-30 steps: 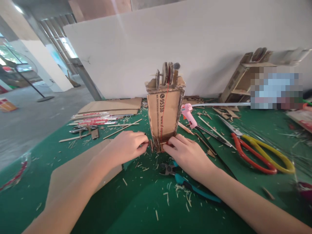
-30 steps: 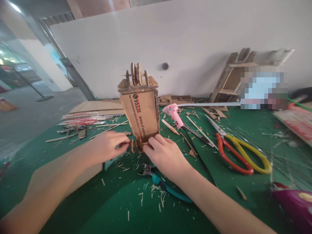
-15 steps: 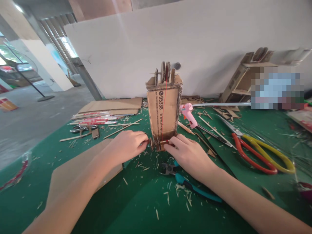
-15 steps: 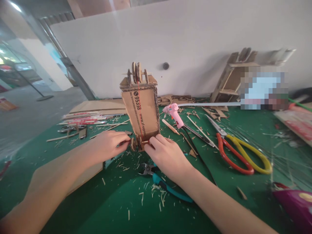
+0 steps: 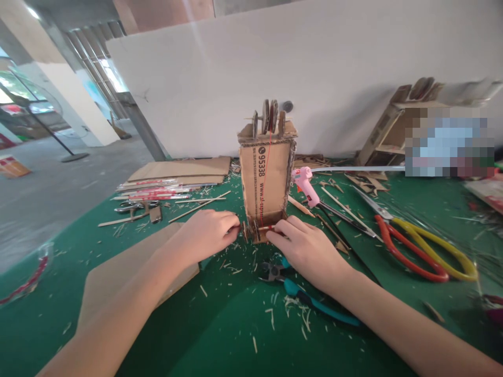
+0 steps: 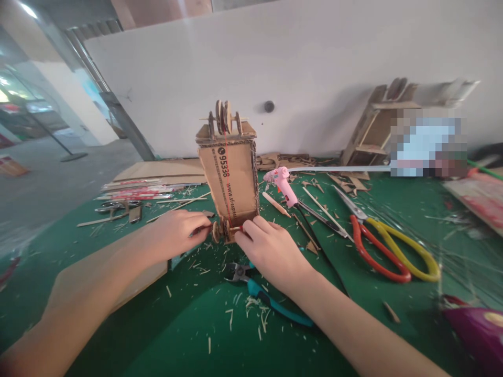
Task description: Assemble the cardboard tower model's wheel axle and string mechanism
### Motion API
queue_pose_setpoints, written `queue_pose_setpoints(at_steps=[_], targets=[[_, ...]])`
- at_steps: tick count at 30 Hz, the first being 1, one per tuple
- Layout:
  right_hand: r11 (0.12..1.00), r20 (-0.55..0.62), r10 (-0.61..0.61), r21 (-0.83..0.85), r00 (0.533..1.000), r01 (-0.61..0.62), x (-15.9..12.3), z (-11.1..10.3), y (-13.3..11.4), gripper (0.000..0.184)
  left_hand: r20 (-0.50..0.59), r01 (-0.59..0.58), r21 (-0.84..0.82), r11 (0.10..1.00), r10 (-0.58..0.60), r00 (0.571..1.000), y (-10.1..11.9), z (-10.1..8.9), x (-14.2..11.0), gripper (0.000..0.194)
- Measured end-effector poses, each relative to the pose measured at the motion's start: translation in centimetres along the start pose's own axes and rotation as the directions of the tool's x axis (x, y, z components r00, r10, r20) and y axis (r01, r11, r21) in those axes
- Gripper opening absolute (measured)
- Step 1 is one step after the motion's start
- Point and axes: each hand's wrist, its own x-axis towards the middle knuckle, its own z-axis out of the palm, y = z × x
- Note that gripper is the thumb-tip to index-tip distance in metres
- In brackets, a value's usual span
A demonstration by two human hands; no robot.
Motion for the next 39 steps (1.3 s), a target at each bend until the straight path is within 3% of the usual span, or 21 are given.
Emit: queue_pose_setpoints(at_steps=[12,18,22,26,39], targets=[[0.995,0.002,0.011,0.099,1.000,-0.011,0.0,0.5,0.3,0.020,-0.012,-0.013,0.032,0.999,0.013,1.000,0.1,0.1,0.0,0.022],[0.956,-0.033,-0.146,0.252,0.989,0.149,-0.3,-0.1,0.7,0.024,-0.011,-0.034,0.024,0.999,0.035,0.999,0.1,-0.1,0.0,0.022],[0.962,-0.178,0.027,0.272,0.984,0.023,-0.3,0.2,1.1,0.019,-0.018,-0.042,0.022,0.999,0.042,0.999,0.0,-0.1,0.0,0.022],[0.972,-0.193,0.149,0.209,0.970,-0.108,-0.2,0.8,1.2,0.021,0.005,-0.016,0.026,1.000,0.015,1.000,0.0,0.0,0.0,0.021],[0.994,-0.178,0.052,0.106,0.983,-0.033,0.0,0.9,1.1,0.025,-0.011,-0.040,0.074,0.996,0.041,0.999,0.0,0.2,-0.1,0.020]])
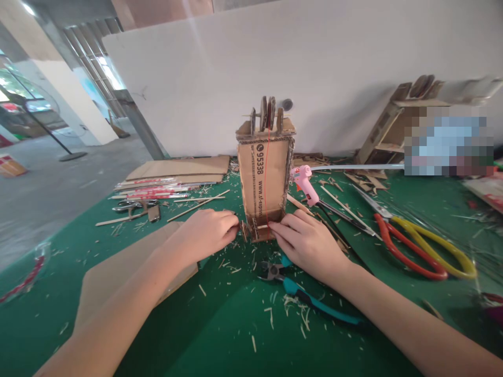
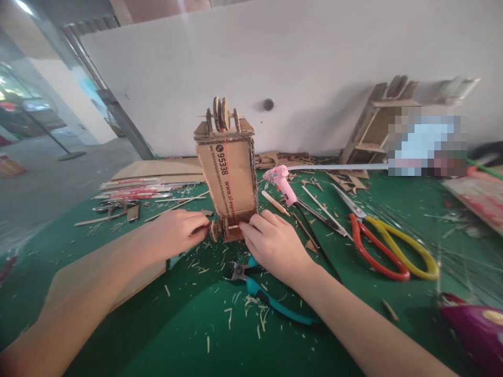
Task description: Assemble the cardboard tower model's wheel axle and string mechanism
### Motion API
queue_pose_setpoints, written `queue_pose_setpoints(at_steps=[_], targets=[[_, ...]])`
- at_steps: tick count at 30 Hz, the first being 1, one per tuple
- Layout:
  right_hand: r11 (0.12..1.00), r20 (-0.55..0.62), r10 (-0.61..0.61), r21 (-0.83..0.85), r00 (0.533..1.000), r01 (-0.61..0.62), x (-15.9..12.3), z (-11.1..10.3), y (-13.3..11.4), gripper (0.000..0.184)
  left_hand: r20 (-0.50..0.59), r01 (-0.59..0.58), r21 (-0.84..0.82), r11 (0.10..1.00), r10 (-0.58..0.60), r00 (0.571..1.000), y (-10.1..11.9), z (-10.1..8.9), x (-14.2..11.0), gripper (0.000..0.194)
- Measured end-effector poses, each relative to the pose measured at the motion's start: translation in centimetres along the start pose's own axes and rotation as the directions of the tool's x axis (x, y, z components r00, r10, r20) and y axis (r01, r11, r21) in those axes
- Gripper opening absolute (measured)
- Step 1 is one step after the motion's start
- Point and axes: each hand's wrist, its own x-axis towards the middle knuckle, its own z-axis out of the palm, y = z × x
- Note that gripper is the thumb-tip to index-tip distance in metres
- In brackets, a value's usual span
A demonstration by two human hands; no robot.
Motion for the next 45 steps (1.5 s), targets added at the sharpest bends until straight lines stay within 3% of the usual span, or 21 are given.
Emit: queue_pose_setpoints(at_steps=[6,10,18,26,34,45], targets=[[0.994,0.019,-0.040,-0.105,0.999,0.042,0.1,-0.6,-0.2,0.023,-0.013,-0.004,-0.006,1.000,0.004,1.000,0.0,0.0,0.0,0.022],[0.995,-0.007,-0.031,-0.098,1.000,0.030,-0.1,-0.4,-0.1,0.025,-0.023,-0.008,0.002,1.000,0.008,1.000,0.0,0.1,0.0,0.021],[0.995,0.087,-0.071,-0.061,0.994,0.077,0.4,-0.7,-0.1,0.023,0.007,-0.006,-0.013,1.000,0.006,1.000,-0.2,0.2,0.0,0.021],[1.000,-0.018,0.000,-0.019,1.000,0.000,-0.1,0.2,-0.1,0.027,0.010,-0.007,-0.016,1.000,0.007,1.000,0.0,-0.1,0.1,0.022],[0.994,0.086,-0.010,-0.107,0.996,0.019,0.8,-0.1,-0.3,0.018,0.049,-0.006,-0.027,1.000,0.007,0.999,0.1,-0.3,0.1,0.022],[0.996,0.094,-0.001,-0.084,0.996,0.009,1.1,0.5,-0.1,0.016,0.047,-0.002,-0.019,1.000,0.003,0.999,0.1,-0.3,0.1,0.022]])
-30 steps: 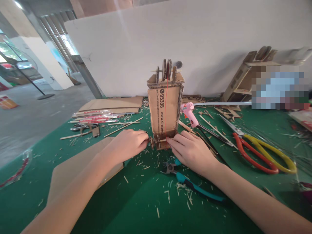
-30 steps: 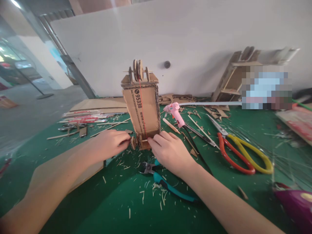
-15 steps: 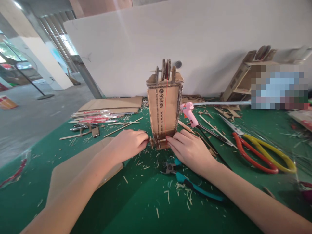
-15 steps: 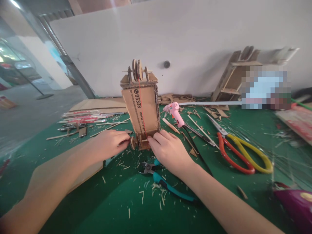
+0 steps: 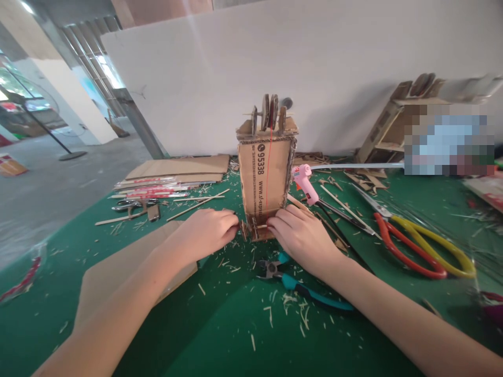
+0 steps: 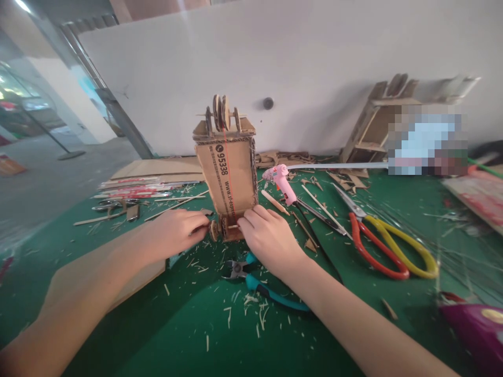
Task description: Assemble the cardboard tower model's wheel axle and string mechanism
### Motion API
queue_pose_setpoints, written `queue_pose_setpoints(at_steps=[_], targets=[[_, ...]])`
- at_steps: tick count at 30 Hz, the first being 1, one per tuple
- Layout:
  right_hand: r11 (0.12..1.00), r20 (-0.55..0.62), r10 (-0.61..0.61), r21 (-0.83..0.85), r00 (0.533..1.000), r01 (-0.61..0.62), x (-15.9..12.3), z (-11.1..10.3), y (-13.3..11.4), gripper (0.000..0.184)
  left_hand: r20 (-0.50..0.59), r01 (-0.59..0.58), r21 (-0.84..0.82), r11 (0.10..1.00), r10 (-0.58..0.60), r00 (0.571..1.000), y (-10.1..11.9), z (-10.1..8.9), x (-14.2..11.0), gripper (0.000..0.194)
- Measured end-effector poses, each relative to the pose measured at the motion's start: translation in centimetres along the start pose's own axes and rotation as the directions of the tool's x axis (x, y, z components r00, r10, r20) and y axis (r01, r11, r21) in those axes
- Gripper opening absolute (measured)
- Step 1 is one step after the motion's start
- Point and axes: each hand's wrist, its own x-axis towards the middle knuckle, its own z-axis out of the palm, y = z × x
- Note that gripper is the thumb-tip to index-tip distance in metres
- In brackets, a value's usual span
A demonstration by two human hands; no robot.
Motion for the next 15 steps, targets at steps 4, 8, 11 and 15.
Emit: queue_pose_setpoints(at_steps=[4,8,11,15], targets=[[0.999,-0.012,0.025,-0.030,1.000,-0.025,-0.10,-0.03,-0.03,0.020,-0.002,0.003,0.000,1.000,-0.003,1.000,-0.10,0.13,0.00,0.022],[1.000,0.016,-0.004,-0.016,1.000,0.004,-0.02,-0.13,0.01,0.014,-0.013,0.008,0.005,1.000,-0.008,1.000,-0.20,0.36,0.02,0.022],[1.000,0.033,0.000,-0.017,0.999,0.001,0.20,-0.10,0.00,0.016,-0.008,0.005,0.002,1.000,-0.005,1.000,-0.20,0.39,0.04,0.023],[0.999,0.039,-0.007,-0.035,0.999,0.008,0.47,0.10,0.00,0.018,0.002,0.003,-0.003,1.000,-0.003,1.000,-0.11,0.21,0.05,0.023]])
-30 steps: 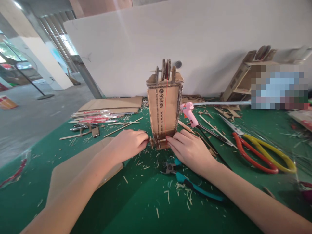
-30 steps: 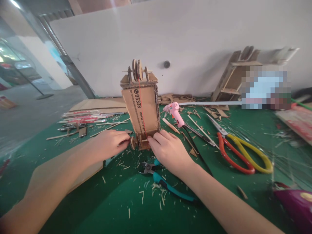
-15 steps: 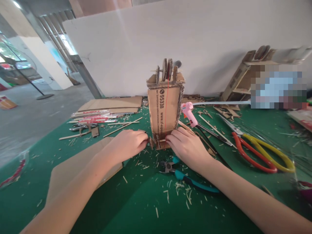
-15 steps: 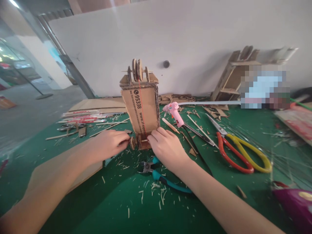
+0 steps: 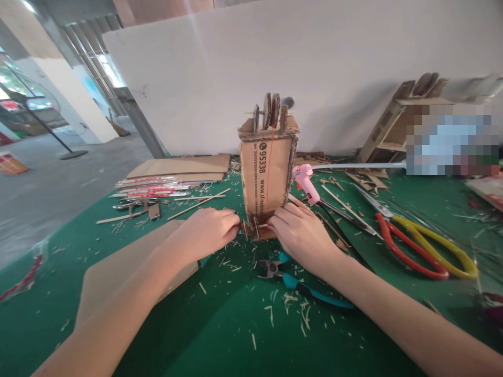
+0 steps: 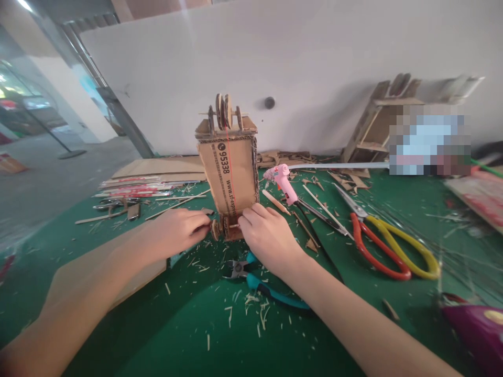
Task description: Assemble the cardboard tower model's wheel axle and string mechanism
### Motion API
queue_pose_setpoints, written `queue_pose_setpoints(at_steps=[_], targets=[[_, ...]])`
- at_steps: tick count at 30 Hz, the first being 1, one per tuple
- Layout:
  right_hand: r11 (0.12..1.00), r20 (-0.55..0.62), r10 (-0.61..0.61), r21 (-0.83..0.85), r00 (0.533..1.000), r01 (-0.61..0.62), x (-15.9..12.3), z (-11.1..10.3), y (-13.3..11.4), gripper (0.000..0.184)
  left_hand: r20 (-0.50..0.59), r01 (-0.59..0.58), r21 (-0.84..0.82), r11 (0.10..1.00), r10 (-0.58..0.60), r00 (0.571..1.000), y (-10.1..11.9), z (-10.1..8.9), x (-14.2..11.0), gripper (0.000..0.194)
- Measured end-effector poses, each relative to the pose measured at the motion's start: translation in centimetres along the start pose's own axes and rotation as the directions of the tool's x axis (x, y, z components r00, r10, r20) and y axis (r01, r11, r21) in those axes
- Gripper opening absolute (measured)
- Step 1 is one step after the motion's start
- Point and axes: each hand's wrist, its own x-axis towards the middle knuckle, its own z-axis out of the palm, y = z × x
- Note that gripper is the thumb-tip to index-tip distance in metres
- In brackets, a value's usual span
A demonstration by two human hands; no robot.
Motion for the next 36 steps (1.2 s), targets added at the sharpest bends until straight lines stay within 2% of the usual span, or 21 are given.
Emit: queue_pose_setpoints(at_steps=[5,11,20,25,31,36], targets=[[1.000,0.005,0.001,0.008,1.000,-0.001,-0.13,-0.05,-0.05,0.018,0.013,0.014,-0.027,1.000,-0.014,1.000,-0.01,-0.08,-0.03,0.024],[0.997,0.002,0.061,0.049,0.998,-0.061,-0.48,-0.33,-0.06,0.013,0.012,0.004,-0.057,0.998,-0.003,1.000,-0.20,0.23,-0.13,0.025],[0.998,-0.031,-0.059,-0.036,0.998,0.058,-0.06,-0.30,-0.02,0.021,-0.011,-0.014,-0.028,1.000,0.013,1.000,-0.06,0.30,-0.05,0.025],[0.997,-0.027,-0.059,-0.053,0.998,0.058,-0.08,-0.21,-0.13,0.019,0.016,0.006,-0.016,1.000,-0.006,1.000,0.09,0.16,0.01,0.025],[0.999,-0.039,-0.003,-0.041,0.999,0.001,-0.67,-0.12,-0.08,0.014,0.030,0.025,-0.044,0.999,-0.024,0.999,0.07,0.22,0.03,0.026],[0.998,-0.038,-0.035,-0.055,0.999,0.033,-0.56,-0.29,-0.08,0.018,0.027,0.019,-0.054,0.998,-0.018,0.999,0.14,0.21,0.00,0.026]])
